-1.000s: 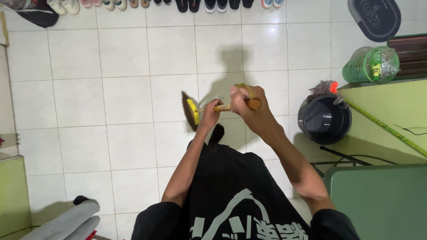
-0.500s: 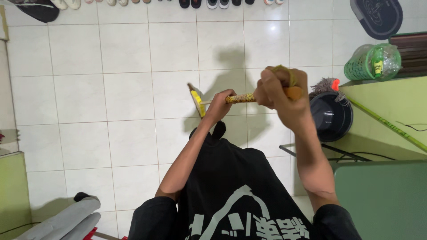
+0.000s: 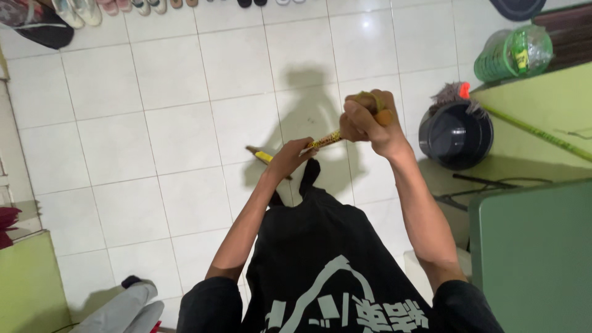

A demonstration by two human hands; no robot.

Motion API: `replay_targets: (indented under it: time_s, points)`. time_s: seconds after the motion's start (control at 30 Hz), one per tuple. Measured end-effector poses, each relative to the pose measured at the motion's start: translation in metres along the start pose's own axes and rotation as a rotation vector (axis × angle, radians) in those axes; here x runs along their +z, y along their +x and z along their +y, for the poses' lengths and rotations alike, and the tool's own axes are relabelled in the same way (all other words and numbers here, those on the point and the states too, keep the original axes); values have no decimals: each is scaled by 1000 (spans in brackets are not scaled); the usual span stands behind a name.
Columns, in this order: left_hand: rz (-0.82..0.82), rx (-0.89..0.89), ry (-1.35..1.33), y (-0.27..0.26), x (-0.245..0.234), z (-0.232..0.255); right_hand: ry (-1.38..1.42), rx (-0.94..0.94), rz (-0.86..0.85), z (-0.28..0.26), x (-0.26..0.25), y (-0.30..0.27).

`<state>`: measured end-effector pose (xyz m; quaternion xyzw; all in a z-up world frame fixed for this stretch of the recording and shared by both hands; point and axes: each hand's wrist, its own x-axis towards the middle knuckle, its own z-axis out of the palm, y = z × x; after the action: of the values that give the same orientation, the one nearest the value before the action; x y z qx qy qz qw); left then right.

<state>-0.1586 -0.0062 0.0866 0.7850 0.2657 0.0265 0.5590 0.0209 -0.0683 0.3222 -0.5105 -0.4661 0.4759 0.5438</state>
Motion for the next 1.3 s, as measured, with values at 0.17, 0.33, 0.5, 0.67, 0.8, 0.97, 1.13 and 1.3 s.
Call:
replay_targets:
  time_s: [0.17, 0.33, 0.5, 0.67, 0.8, 0.97, 1.13, 1.3]
  points:
    - [25, 17, -22, -2, 11, -5, -23, 61, 1, 3, 19, -5]
    - [56, 83, -12, 3, 19, -14, -140, 7, -28, 4, 22, -9]
    - [133, 125, 71, 26, 27, -12, -90, 33, -67, 0, -4, 7]
    - [269, -7, 73, 64, 41, 3, -102, 54, -162, 5, -53, 28]
    - [298, -47, 122, 109, 54, 22, -144, 57, -235, 1, -97, 48]
    - [370, 21, 79, 152, 60, 38, -180, 112, -270, -11, -142, 65]
    - [438, 55, 36, 188, 65, 56, -199, 73, -317, -16, -175, 82]
    - [525, 118, -17, 215, 66, 71, -273, 3, -405, -23, -197, 91]
